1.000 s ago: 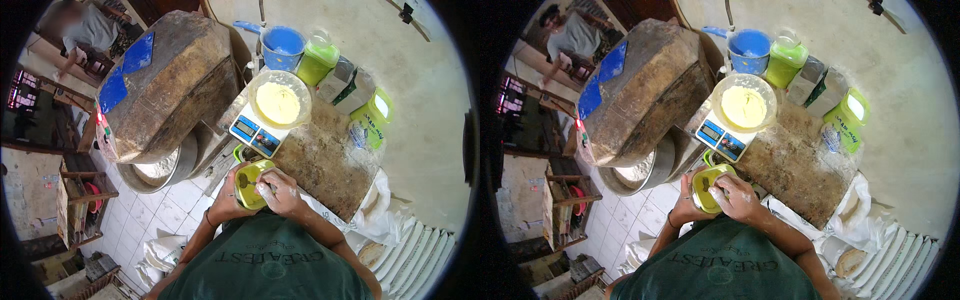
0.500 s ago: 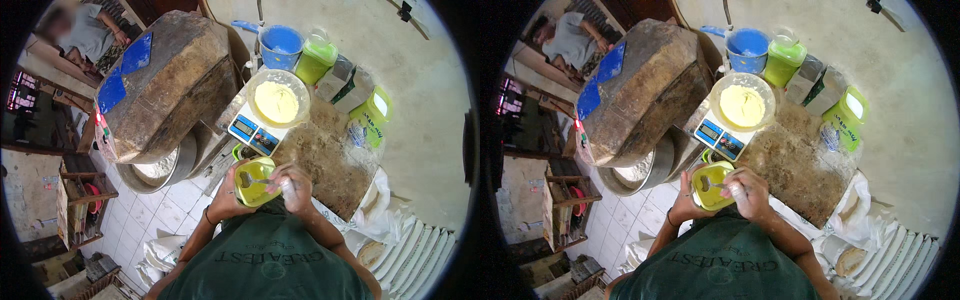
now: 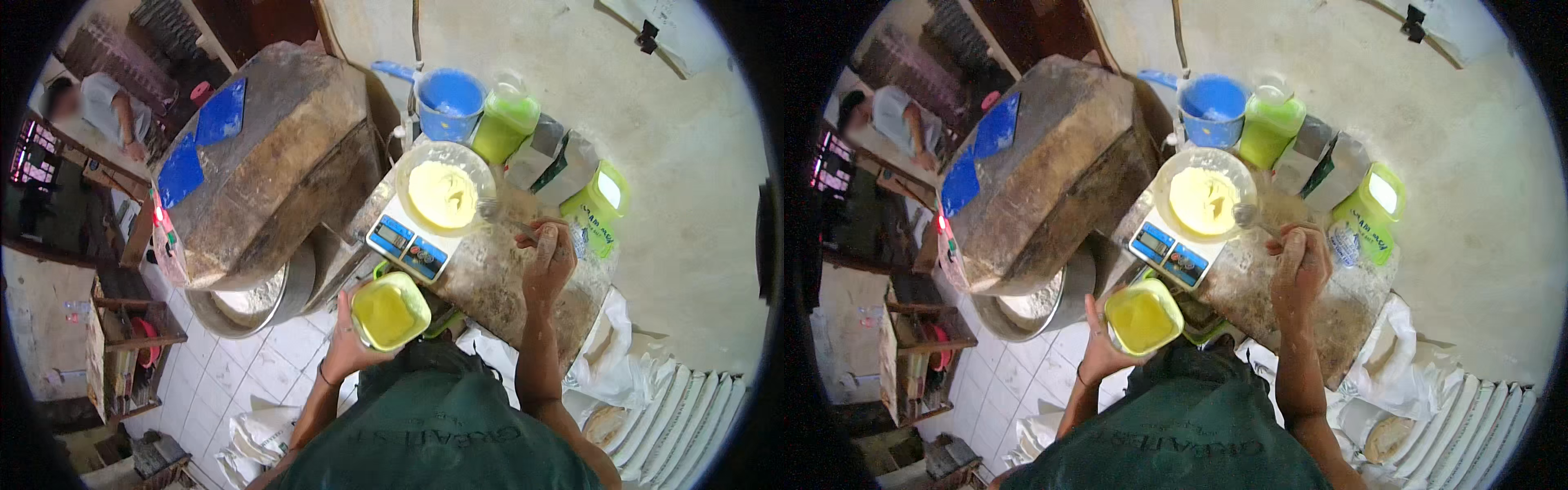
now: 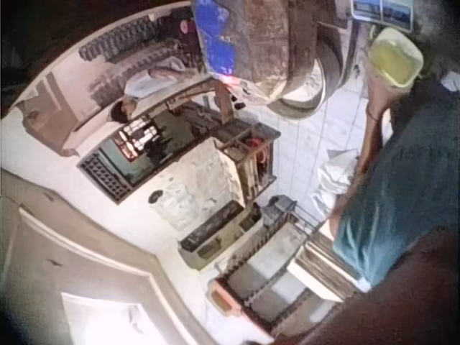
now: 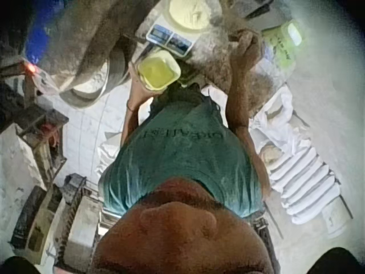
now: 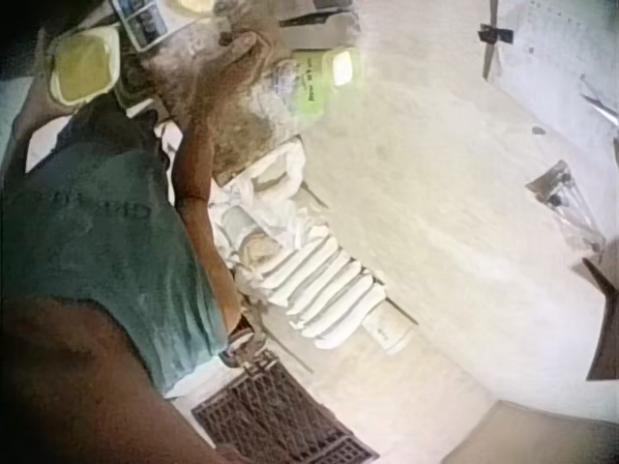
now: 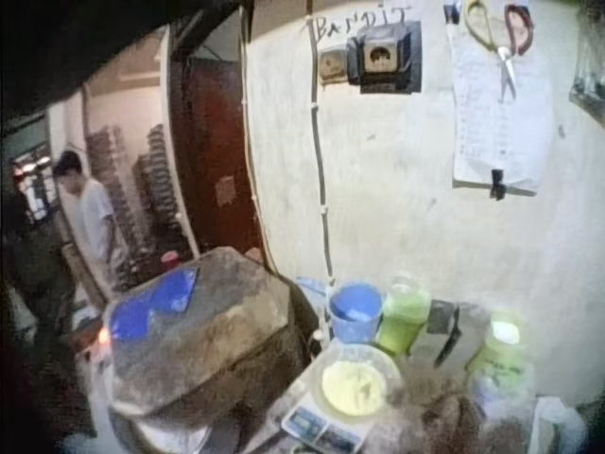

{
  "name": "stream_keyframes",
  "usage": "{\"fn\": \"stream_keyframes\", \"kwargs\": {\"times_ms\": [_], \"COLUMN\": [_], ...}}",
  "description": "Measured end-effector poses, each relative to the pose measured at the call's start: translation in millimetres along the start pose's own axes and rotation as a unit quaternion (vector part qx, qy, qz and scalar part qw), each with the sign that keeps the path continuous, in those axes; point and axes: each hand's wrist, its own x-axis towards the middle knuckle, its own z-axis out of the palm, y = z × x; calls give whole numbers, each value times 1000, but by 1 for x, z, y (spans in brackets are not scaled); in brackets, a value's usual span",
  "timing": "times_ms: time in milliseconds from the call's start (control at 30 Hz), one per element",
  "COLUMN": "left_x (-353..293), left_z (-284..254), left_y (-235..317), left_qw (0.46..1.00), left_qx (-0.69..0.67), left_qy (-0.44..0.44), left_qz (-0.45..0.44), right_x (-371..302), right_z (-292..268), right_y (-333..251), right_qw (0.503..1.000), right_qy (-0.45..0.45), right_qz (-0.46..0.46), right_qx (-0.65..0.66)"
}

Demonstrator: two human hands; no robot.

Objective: The person measures and combines various powders including flour, salt, and other ingredients into a container using a spoon and a digital scale. The person then pours the mixed ingredients into a larger industrial dough mixer.

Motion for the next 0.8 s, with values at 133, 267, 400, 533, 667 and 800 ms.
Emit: {"fn": "stream_keyframes", "kwargs": {"times_ms": [133,267,400,533,667,800], "left_x": [-5,-5,1,2,3,6], "left_z": [2,7,11,13,14,16], "left_y": [-6,6,16,19,17,18], "left_qw": [997,996,998,986,984,972], "left_qx": [8,3,-63,-156,-151,-196], "left_qy": [-52,-51,-17,-29,-64,-86], "left_qz": [-64,-78,-12,-41,-71,-100], "right_x": [5,-11,-36,-62,-71,-75], "right_z": [-18,-29,-35,-38,-23,-2], "right_y": [6,-13,-26,-16,-24,-17], "right_qw": [998,998,990,972,947,945], "right_qy": [50,35,-24,-103,-206,-307], "right_qz": [-30,11,61,98,143,57], "right_qx": [-28,44,124,186,198,99]}}
